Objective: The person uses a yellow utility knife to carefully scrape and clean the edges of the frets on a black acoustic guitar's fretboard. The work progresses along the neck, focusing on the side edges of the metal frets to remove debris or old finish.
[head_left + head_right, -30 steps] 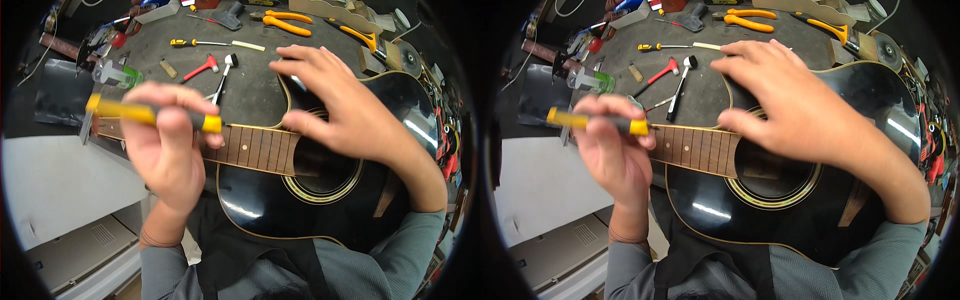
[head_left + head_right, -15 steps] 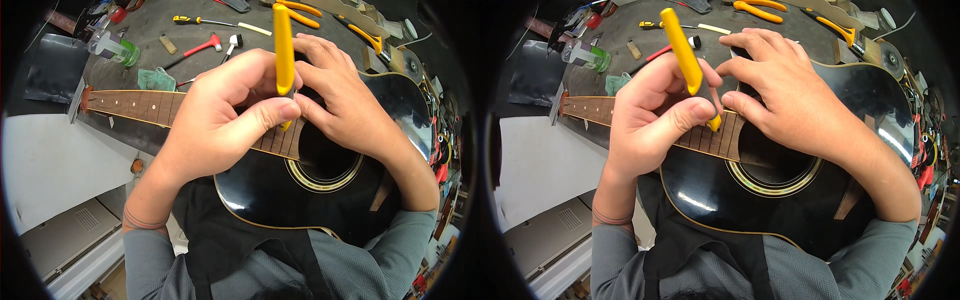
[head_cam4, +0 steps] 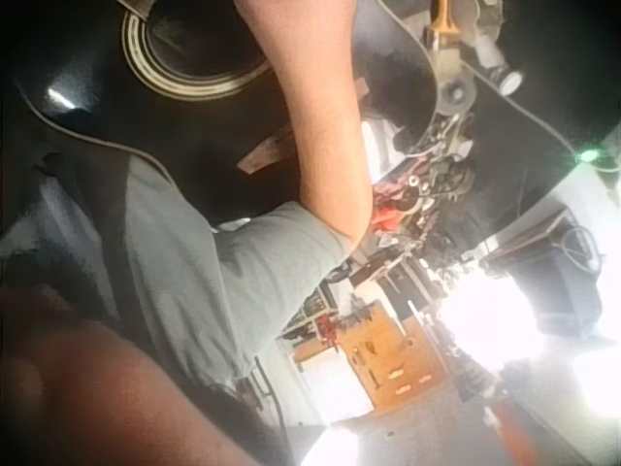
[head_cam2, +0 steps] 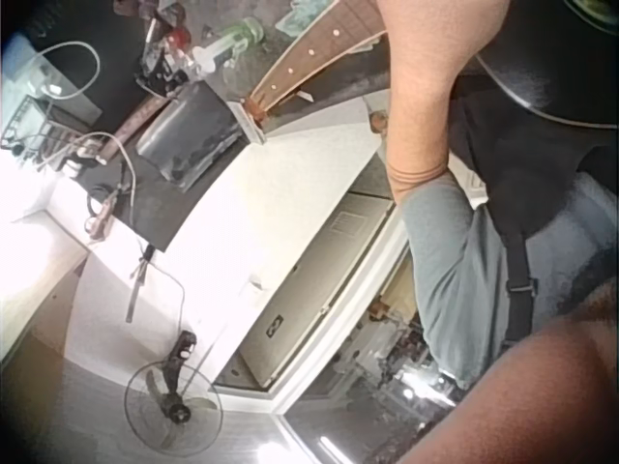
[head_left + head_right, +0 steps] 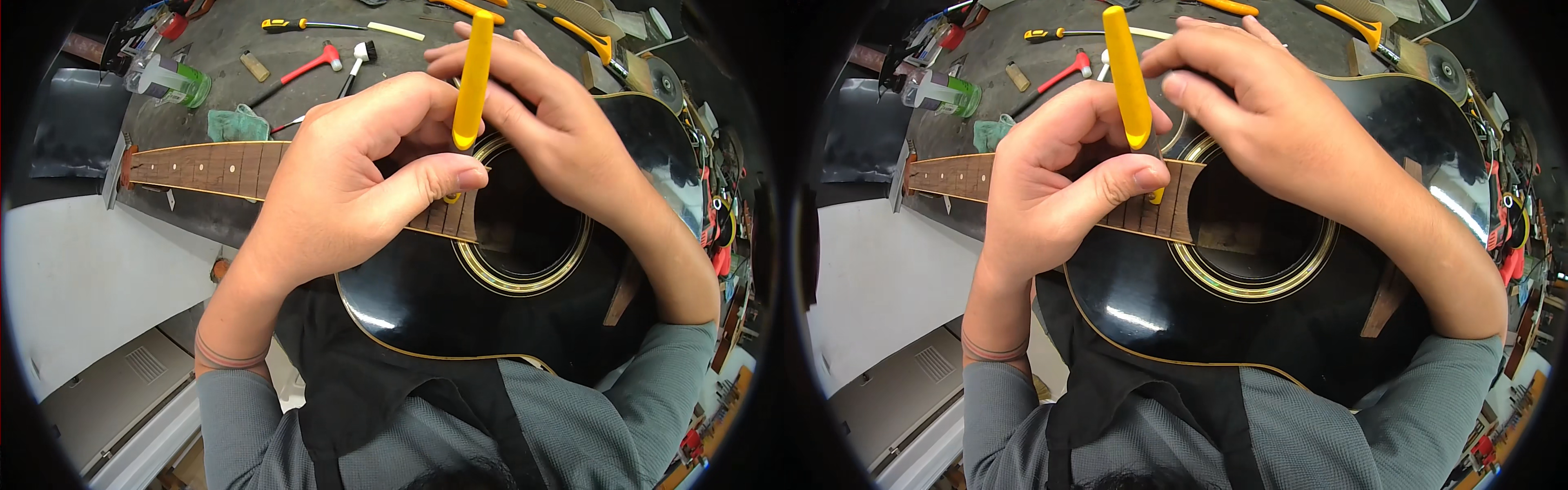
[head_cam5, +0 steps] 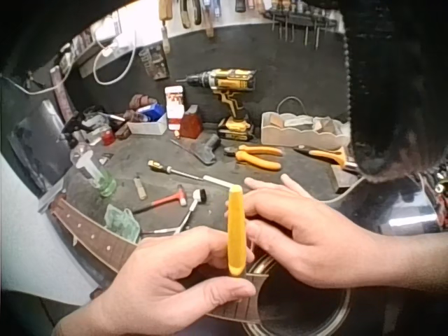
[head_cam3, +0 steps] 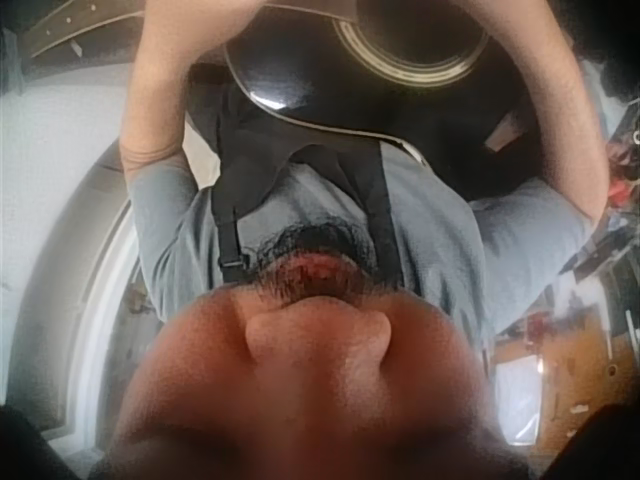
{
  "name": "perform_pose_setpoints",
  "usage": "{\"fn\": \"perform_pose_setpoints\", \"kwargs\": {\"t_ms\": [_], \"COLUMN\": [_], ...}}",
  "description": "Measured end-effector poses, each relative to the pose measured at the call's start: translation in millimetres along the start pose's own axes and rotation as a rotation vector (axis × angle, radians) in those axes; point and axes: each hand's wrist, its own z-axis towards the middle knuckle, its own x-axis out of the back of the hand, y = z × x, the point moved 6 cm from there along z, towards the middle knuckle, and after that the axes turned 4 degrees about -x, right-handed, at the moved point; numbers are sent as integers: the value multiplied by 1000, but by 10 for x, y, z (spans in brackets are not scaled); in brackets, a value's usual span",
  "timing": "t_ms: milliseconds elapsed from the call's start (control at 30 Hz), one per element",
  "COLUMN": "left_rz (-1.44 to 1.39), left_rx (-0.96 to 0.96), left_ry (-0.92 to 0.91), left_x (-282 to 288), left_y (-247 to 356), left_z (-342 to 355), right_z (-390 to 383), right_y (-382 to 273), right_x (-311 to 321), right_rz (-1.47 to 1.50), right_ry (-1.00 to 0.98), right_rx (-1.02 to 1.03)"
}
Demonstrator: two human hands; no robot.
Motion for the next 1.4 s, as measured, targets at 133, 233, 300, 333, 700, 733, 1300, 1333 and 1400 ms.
{"fn": "perform_pose_setpoints", "kwargs": {"t_ms": [133, 233, 300, 333, 700, 733, 1300, 1333, 1400], "left_rz": [62, 76, 74, 73, -113, -102, -45, -71, -121], "left_rx": [-18, 6, 50, 73, 40, 46, 63, 73, 99], "left_ry": [-58, -106, -89, -79, -64, -70, -142, -126, -88], "left_x": [-27, -28, -25, -23, -5, 1, 11, 17, 28], "left_y": [5, -23, -45, -50, -108, -115, -125, -137, -188], "left_z": [12, -9, 13, 13, 81, 74, 65, 72, 84], "right_z": [37, 84, 103, 114, 229, 218, 210, 205, 190], "right_y": [-147, -241, -298, -326, -346, -360, -164, -164, -303], "right_x": [77, 92, 116, 120, -22, -18, -162, -154, -110], "right_rz": [577, 747, 785, 806, 646, 643, 752, 729, 668], "right_ry": [41, -58, -75, -87, -80, -96, -170, -153, -117], "right_rx": [52, 71, 140, 176, 152, 113, 66, 38, -53]}}
